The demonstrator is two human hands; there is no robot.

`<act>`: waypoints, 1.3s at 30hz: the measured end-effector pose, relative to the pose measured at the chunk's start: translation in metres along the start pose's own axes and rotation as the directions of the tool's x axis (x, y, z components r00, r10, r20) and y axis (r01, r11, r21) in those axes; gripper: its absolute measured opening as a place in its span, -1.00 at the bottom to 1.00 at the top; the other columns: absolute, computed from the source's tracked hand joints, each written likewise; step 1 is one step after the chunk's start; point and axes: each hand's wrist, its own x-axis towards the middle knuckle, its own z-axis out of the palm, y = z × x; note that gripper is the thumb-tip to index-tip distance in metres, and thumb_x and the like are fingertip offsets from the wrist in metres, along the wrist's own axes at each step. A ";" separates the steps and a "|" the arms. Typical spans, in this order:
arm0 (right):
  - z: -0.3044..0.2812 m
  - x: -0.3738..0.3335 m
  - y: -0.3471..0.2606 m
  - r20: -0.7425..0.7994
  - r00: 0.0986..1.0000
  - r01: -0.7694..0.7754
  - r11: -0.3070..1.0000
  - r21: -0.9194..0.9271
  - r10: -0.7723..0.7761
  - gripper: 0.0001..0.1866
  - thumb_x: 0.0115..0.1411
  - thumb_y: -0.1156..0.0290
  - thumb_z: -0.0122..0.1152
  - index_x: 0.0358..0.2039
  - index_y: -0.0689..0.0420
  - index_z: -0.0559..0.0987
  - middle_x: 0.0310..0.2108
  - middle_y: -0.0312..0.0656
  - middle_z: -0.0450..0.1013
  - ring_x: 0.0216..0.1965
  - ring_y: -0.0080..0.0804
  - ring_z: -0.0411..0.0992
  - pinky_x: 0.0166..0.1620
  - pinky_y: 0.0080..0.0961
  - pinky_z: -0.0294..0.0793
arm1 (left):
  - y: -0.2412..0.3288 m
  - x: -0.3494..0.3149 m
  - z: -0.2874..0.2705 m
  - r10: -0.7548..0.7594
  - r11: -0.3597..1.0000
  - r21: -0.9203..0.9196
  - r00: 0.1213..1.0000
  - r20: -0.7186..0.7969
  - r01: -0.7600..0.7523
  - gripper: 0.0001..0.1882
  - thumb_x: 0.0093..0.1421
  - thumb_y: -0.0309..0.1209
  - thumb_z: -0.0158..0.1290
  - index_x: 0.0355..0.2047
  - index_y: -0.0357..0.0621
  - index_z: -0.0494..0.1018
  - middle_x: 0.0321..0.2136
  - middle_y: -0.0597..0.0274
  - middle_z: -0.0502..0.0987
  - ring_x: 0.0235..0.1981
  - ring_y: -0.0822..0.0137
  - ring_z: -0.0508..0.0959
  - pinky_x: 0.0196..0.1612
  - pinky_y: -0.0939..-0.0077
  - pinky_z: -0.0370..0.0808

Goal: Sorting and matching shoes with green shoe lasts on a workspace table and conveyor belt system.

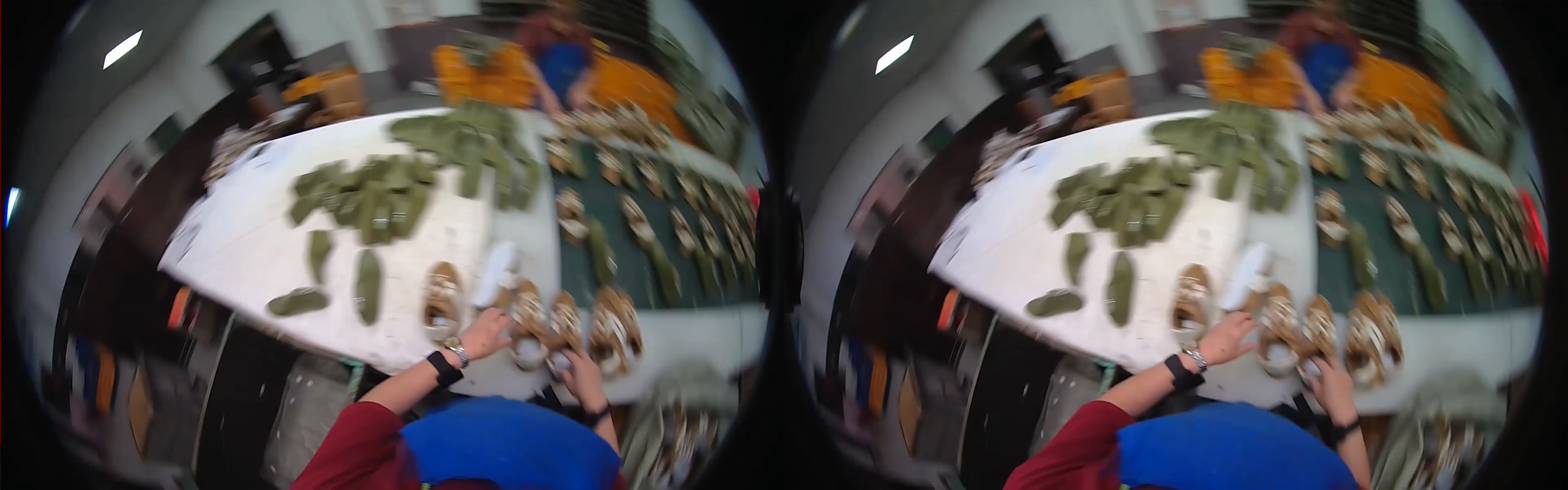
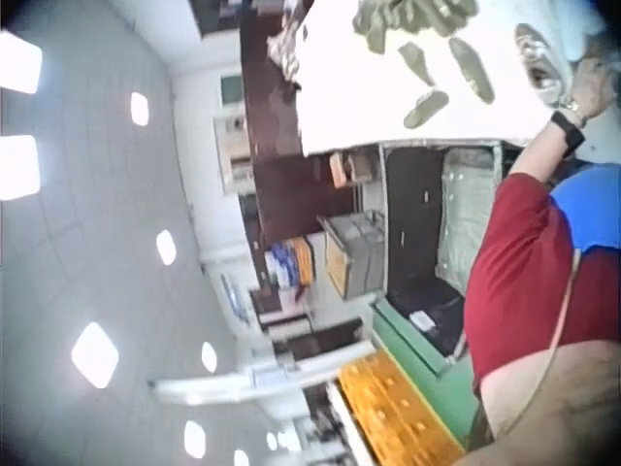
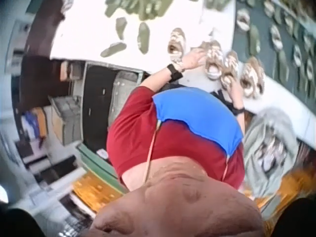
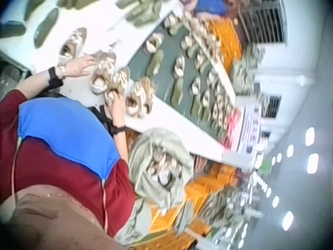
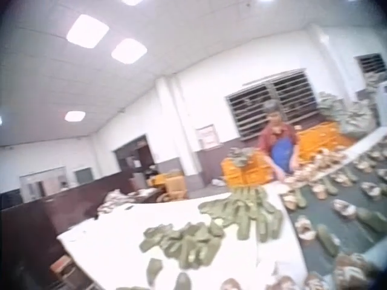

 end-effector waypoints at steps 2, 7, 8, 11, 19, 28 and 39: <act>-0.004 -0.001 -0.008 -0.083 0.995 0.055 0.998 -0.007 -0.055 -0.64 -0.15 0.51 0.20 -0.23 0.14 0.47 -0.34 -0.06 0.38 -0.37 -0.08 0.39 -0.30 -0.32 0.38 | -0.022 -0.023 -0.020 -0.184 0.960 0.196 0.977 -0.106 0.201 -0.42 -0.10 -0.27 0.17 -0.05 -0.16 0.28 -0.09 -0.07 0.28 -0.01 -0.04 0.26 -0.03 0.20 0.32; 0.019 0.027 -0.037 0.175 0.917 0.341 0.933 0.117 -0.357 -0.69 -0.17 0.49 0.24 -0.31 0.13 0.52 -0.48 -0.08 0.39 -0.44 -0.14 0.42 -0.36 -0.33 0.39 | -0.053 -0.069 0.006 -0.739 0.648 0.109 0.657 -0.151 0.754 -0.10 -0.23 -0.14 0.29 0.13 0.20 0.08 0.24 0.00 -0.24 0.19 -0.13 -0.04 -0.01 -0.12 0.28; 0.024 0.032 -0.046 0.197 0.904 0.370 0.925 0.092 -0.381 -0.69 -0.17 0.49 0.24 -0.30 0.12 0.52 -0.51 -0.09 0.39 -0.44 -0.15 0.42 -0.36 -0.33 0.40 | -0.047 -0.064 0.006 -0.749 0.628 0.109 0.637 -0.181 0.770 -0.10 -0.23 -0.14 0.29 0.13 0.20 0.08 0.24 0.00 -0.24 0.19 -0.13 -0.04 -0.01 -0.12 0.28; 0.035 0.049 -0.059 0.261 0.878 0.398 0.915 0.067 -0.401 -0.69 -0.17 0.43 0.25 -0.32 0.08 0.53 -0.48 -0.10 0.38 -0.44 -0.16 0.43 -0.35 -0.30 0.40 | -0.032 -0.059 0.006 -0.772 0.597 0.182 0.621 -0.136 0.781 -0.12 -0.24 -0.22 0.29 0.11 0.23 0.09 0.23 0.01 -0.19 0.17 -0.14 0.00 -0.01 -0.09 0.29; 0.064 0.060 -0.053 0.288 0.897 0.374 0.923 -0.088 -0.335 -0.67 -0.05 0.17 0.19 -0.29 0.07 0.49 -0.41 -0.05 0.39 -0.35 -0.06 0.40 -0.29 -0.21 0.40 | -0.080 -0.103 0.018 -0.533 0.813 0.002 0.745 -0.402 0.582 -0.69 -0.26 -0.51 0.09 -0.42 -0.27 0.35 -0.38 -0.11 0.35 -0.23 -0.07 0.33 -0.14 0.15 0.31; 0.047 0.064 -0.058 0.157 0.981 0.097 0.990 0.107 -0.113 -0.71 0.02 0.26 0.12 -0.30 0.18 0.47 -0.37 -0.02 0.42 -0.31 -0.01 0.41 -0.26 -0.19 0.39 | -0.070 -0.066 -0.030 -0.517 0.783 0.134 0.756 -0.400 0.607 -0.64 -0.22 -0.46 0.20 -0.36 -0.20 0.38 -0.37 -0.01 0.38 -0.25 -0.02 0.35 -0.15 0.21 0.32; 0.060 0.073 -0.047 0.091 0.995 -0.036 0.999 -0.038 0.039 -0.72 -0.02 0.30 0.15 -0.28 0.11 0.46 -0.35 -0.03 0.43 -0.29 -0.05 0.42 -0.23 -0.22 0.40 | -0.060 0.040 -0.009 -0.462 0.848 0.306 0.886 0.026 0.433 -0.32 -0.12 0.20 0.04 -0.13 -0.03 0.39 -0.08 0.09 0.36 0.06 0.09 0.23 0.04 0.03 0.13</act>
